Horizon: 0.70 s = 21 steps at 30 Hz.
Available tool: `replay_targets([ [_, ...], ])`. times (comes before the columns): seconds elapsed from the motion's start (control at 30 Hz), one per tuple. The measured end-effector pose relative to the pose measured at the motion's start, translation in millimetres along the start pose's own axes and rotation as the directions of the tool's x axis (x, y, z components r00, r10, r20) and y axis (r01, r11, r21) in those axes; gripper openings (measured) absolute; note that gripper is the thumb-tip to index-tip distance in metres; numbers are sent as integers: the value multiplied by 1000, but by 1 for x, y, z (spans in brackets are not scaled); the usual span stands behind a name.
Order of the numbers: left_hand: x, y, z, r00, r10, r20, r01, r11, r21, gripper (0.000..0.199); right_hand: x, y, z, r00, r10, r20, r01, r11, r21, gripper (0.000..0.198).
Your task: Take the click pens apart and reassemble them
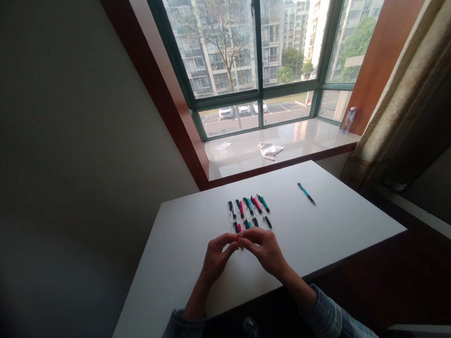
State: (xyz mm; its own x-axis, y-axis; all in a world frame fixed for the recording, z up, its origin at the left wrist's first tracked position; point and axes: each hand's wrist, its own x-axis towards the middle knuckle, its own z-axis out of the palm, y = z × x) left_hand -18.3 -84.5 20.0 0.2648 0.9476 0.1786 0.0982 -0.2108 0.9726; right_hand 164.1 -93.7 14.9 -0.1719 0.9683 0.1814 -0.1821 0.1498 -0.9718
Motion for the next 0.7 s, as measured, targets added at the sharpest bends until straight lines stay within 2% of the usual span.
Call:
replay_targets([
  [0.17, 1, -2, 0, 1000, -13, 5, 13, 1000, 17, 28, 3, -5, 1, 999, -20, -25, 19, 999, -40, 27],
  [0.4, 1, -9, -2, 998, -11, -65, 11, 1000, 6, 27, 3, -31, -12, 975, -80, -206, 73, 996, -44, 33],
  [0.53, 1, -11, -5, 993, -14, -115, 11, 1000, -24, 28, -4, -24, -9, 987, -10, -159, -3, 996, -85, 35],
  [0.7, 0, -7, -6, 995, -63, -83, 53, 992, -114, 36, -13, -3, 11, 996, 40, -84, -52, 989, -139, 31],
])
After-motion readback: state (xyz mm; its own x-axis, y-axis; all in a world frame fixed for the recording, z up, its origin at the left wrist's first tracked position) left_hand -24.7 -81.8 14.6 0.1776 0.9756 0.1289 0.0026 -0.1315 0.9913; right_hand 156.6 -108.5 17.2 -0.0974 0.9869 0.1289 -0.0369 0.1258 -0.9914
